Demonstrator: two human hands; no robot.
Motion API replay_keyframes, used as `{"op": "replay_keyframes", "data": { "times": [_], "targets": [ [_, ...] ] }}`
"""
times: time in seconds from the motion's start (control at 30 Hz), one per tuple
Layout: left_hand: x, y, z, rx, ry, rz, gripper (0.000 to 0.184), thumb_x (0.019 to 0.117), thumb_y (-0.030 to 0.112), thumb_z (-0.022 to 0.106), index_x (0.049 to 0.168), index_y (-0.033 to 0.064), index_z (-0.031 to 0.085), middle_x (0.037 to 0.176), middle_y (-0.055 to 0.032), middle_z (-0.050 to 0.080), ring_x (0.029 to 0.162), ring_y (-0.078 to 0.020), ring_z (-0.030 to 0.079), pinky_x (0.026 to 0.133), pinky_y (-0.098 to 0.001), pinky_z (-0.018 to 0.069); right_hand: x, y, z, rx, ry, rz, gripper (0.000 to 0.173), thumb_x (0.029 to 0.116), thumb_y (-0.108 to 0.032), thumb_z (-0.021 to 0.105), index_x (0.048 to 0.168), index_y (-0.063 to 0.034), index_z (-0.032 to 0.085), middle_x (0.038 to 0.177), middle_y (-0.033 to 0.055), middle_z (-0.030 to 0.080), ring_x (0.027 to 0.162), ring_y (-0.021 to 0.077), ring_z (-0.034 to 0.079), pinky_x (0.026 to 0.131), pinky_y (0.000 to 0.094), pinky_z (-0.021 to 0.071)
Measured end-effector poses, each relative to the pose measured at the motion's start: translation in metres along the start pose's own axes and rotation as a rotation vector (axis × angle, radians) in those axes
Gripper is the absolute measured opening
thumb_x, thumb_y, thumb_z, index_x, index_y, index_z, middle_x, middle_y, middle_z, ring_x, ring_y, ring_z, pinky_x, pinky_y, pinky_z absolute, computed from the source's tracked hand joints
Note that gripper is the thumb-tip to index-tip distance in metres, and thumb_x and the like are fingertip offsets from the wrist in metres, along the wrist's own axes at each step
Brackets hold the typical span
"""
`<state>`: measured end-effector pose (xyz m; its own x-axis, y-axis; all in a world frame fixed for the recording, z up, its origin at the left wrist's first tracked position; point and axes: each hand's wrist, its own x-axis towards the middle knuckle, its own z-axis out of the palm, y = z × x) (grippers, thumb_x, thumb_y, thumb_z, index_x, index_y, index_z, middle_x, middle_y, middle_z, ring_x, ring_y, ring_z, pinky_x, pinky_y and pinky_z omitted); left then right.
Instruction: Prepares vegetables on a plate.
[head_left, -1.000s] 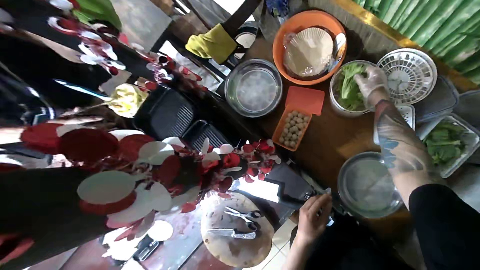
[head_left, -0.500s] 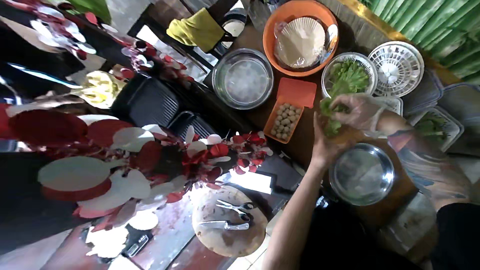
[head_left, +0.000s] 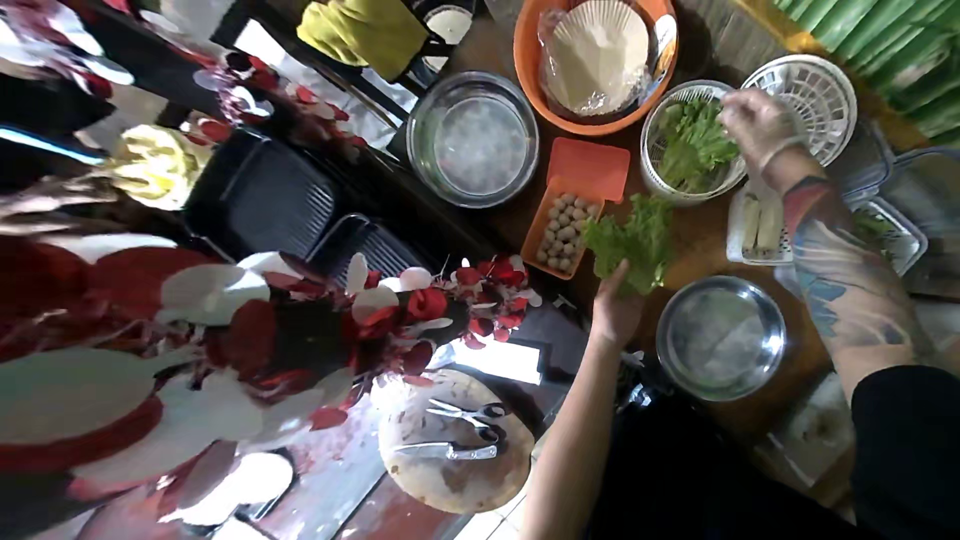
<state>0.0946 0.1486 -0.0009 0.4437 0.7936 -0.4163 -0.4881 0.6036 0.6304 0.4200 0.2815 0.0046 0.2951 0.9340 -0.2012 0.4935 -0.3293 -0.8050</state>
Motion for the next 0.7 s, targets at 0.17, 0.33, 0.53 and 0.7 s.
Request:
{"op": "replay_keyframes", "data": {
  "times": [0.17, 0.33, 0.53, 0.7],
  "targets": [
    [-0.022, -0.001, -0.022, 0.083, 0.095, 0.079, 0.040, 0.0975, 0.024, 0.065, 0.133, 0.0085, 0.056, 0.119, -0.0130, 0.068, 0.107, -0.0246, 0.067, 0.095, -0.0479, 0.0557, 0.032, 0.035, 0.014, -0.754, -0.105, -0.056, 0.056, 0.0868, -0.001, 0.065, 0.140, -0.0187, 0.062, 0.146, 0.0157, 0.056, 0.140, 0.0410, 0.047, 0.111, 0.0664, 0.0391],
    [-0.067, -0.009, -0.049, 0.164, 0.283, 0.072, 0.039, 0.0950, 0.011, 0.068, 0.128, -0.0044, 0.053, 0.111, -0.0182, 0.069, 0.101, -0.0268, 0.069, 0.093, -0.0475, 0.0577, 0.055, 0.026, 0.037, -0.966, -0.283, -0.165, 0.070, 0.0715, -0.004, 0.082, 0.138, -0.0121, 0.062, 0.145, 0.0209, 0.055, 0.138, 0.0475, 0.045, 0.112, 0.0694, 0.0360],
    [-0.103, -0.013, -0.058, 0.113, 0.316, 0.042, 0.045, 0.0944, 0.019, 0.070, 0.130, -0.0025, 0.052, 0.112, -0.0179, 0.069, 0.102, -0.0267, 0.070, 0.093, -0.0476, 0.0583, 0.063, 0.044, 0.049, -1.052, -0.351, -0.299, 0.073, 0.0623, -0.003, 0.090, 0.131, -0.0110, 0.066, 0.145, 0.0215, 0.054, 0.137, 0.0501, 0.044, 0.112, 0.0695, 0.0353],
    [-0.094, -0.011, -0.046, 0.152, 0.300, 0.031, 0.031, 0.1001, 0.010, 0.060, 0.127, -0.0043, 0.055, 0.112, -0.0177, 0.070, 0.102, -0.0264, 0.070, 0.094, -0.0470, 0.0576, 0.065, 0.044, 0.027, -1.013, -0.372, -0.347, 0.031, 0.0921, -0.003, 0.064, 0.118, -0.0145, 0.075, 0.133, 0.0175, 0.065, 0.135, 0.0461, 0.049, 0.111, 0.0708, 0.0350]
  ]
}}
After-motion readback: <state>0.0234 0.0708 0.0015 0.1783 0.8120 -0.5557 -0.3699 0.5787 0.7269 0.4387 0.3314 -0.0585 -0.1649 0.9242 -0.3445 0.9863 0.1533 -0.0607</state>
